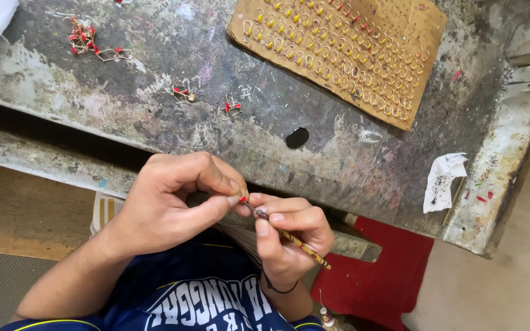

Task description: Applying black paint to small red jewelry components using a fine needle tool on a workshop bench.

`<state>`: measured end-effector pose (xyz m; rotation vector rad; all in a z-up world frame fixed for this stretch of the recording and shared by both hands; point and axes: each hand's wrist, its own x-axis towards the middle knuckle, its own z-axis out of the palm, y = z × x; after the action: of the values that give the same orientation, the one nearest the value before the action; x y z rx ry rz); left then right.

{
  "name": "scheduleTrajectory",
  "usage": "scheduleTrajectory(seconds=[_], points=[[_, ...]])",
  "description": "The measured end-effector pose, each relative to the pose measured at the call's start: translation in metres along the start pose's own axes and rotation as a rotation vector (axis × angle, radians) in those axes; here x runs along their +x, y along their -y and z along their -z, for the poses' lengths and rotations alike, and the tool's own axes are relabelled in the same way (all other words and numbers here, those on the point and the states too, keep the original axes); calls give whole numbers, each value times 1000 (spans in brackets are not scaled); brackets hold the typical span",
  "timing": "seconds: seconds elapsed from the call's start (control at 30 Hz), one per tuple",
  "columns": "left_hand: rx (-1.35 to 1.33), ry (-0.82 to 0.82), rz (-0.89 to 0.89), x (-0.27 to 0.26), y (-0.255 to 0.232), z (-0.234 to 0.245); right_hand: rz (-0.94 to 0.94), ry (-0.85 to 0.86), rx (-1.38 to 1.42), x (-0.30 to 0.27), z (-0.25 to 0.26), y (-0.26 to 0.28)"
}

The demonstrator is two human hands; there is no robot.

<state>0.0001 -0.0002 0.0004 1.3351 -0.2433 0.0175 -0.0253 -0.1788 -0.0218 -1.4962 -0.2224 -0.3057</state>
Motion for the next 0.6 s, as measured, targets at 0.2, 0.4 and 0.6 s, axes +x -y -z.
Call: scheduleTrajectory(seconds=[0.2, 0.4, 0.6], points=[[18, -2, -7, 1, -1, 0, 0, 12, 13, 1, 0, 0], [11, -3, -2, 0, 0, 0, -16, 3, 17, -1, 1, -1], [7, -1, -1, 0, 0, 0, -12, 4, 15, 1, -1, 0]])
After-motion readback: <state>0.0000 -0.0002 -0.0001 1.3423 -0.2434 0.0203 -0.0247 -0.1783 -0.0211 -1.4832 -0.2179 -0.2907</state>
